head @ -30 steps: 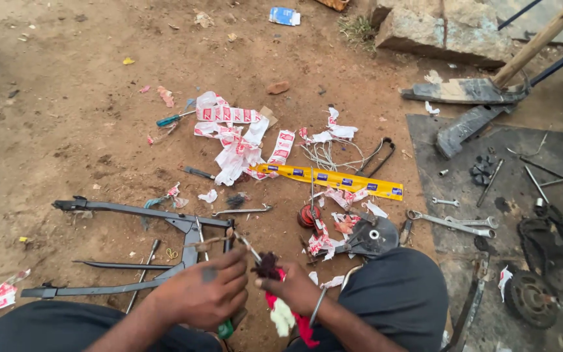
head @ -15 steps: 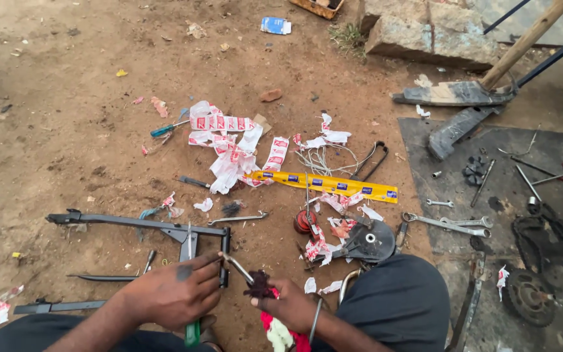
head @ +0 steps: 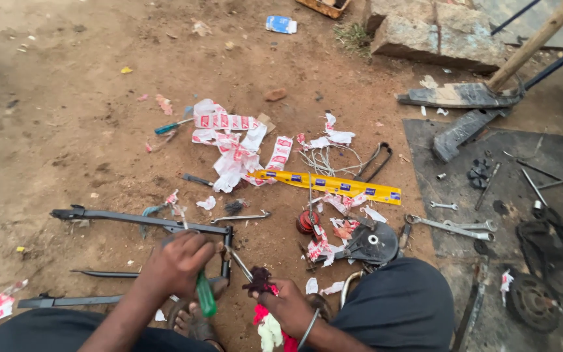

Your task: Maintain and repair a motorcycle shock absorber and swingarm assembly using hand tools.

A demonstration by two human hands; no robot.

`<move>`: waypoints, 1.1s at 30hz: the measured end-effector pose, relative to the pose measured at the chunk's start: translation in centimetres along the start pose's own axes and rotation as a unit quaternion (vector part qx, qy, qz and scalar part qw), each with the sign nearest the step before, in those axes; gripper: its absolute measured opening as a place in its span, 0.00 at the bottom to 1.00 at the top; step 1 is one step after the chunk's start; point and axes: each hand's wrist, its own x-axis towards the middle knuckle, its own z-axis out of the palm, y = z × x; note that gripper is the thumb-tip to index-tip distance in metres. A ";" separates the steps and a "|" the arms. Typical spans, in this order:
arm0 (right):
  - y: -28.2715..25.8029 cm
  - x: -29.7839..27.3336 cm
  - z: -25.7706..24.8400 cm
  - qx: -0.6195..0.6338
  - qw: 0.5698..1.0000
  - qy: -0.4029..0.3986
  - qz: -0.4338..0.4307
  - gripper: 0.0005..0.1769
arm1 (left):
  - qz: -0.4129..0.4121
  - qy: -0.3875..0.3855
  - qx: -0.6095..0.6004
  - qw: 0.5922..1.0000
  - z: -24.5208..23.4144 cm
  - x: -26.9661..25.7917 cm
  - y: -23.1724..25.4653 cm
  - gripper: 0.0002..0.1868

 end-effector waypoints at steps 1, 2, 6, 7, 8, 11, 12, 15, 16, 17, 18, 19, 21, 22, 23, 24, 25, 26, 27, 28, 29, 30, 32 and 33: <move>0.8 0.4 0.1 -0.001 1.000 -0.004 -0.003 0.13 | -0.002 0.001 0.004 1.000 0.1 0.7 0.1 0.33; 1.6 0.6 0.3 0.030 0.999 0.020 0.015 0.12 | -0.045 0.014 -0.008 0.999 0.3 1.3 0.3 0.30; 3.2 1.6 0.2 0.017 0.992 0.122 0.014 0.09 | -0.277 0.112 -0.100 0.949 4.0 2.6 0.7 0.21; 2.9 1.8 -0.4 0.018 0.992 0.120 0.015 0.09 | -0.279 0.111 -0.098 0.949 7.1 1.4 -0.3 0.21; 2.3 2.0 -1.1 -0.056 0.984 0.166 -0.014 0.09 | -0.381 0.182 -0.294 0.857 10.2 0.3 -1.4 0.23; -1.3 1.0 -2.6 -0.276 0.931 0.202 -0.129 0.13 | -0.488 0.245 -0.609 0.576 14.0 -1.4 -2.7 0.30; -3.0 0.6 -3.7 -0.423 0.862 0.180 -0.215 0.18 | -0.493 0.250 -0.722 0.416 14.8 -1.3 -2.8 0.34; -3.9 0.7 -4.2 -0.373 0.879 0.132 -0.267 0.19 | -0.577 0.205 -0.701 0.366 11.4 0.9 -2.3 0.34; -3.6 0.5 -4.1 -0.372 0.881 0.130 -0.262 0.19 | -0.581 0.203 -0.700 0.362 10.0 0.8 -2.1 0.34; -3.2 0.3 -4.0 -0.315 0.903 0.116 -0.269 0.16 | -0.610 0.184 -0.639 0.432 8.7 0.8 -2.0 0.35; -3.1 0.5 -4.0 -0.257 0.918 0.103 -0.282 0.15 | -0.627 0.164 -0.571 0.503 7.1 1.2 -2.3 0.36; -2.2 0.5 -4.0 -0.257 0.918 0.104 -0.284 0.15 | -0.627 0.165 -0.571 0.505 5.2 2.1 -1.9 0.36; -0.2 0.1 -4.0 -0.140 0.976 0.106 -0.126 0.12 | -0.404 0.268 -0.060 0.872 1.4 3.5 -0.6 0.57; -0.1 0.0 -4.0 -0.139 0.976 0.107 -0.126 0.12 | -0.404 0.267 -0.060 0.873 0.9 2.8 -1.2 0.57; 0.1 -0.2 -4.1 -0.095 0.983 0.096 -0.125 0.12 | -0.279 0.259 0.023 0.924 0.5 2.1 -1.8 0.46; 0.1 -0.3 -4.2 -0.050 0.987 0.087 -0.127 0.11 | -0.144 0.247 0.105 0.953 0.1 1.6 -2.5 0.35; 0.1 -0.3 -4.3 -0.050 0.986 0.090 -0.128 0.11 | -0.141 0.247 0.104 0.953 0.0 1.3 -2.9 0.35; 0.2 -0.3 -4.3 -0.023 0.987 0.080 -0.136 0.11 | -0.070 0.179 0.108 0.975 -0.1 0.6 -3.1 0.26; 0.3 -0.3 -4.2 0.004 0.987 0.071 -0.144 0.12 | 0.002 0.109 0.110 0.988 -0.2 0.0 -3.4 0.17; 0.3 -0.3 -4.3 0.005 0.987 0.070 -0.146 0.12 | 0.003 0.109 0.112 0.988 -1.6 0.5 -2.9 0.17; 0.4 -0.2 -4.3 0.059 0.992 0.061 -0.089 0.12 | 0.042 0.074 0.134 0.987 -3.0 1.1 -2.4 0.17; 0.4 -0.2 -4.2 0.113 0.992 0.054 -0.030 0.13 | 0.083 0.037 0.154 0.984 -4.3 1.7 -2.0 0.18; 0.8 -0.5 -4.1 0.165 0.986 0.023 0.014 0.13 | 0.109 0.003 0.176 0.978 -4.1 2.0 -2.3 0.22; 1.1 -0.7 -3.9 0.214 0.975 -0.009 0.057 0.13 | 0.133 -0.029 0.199 0.970 -4.1 2.0 -2.4 0.27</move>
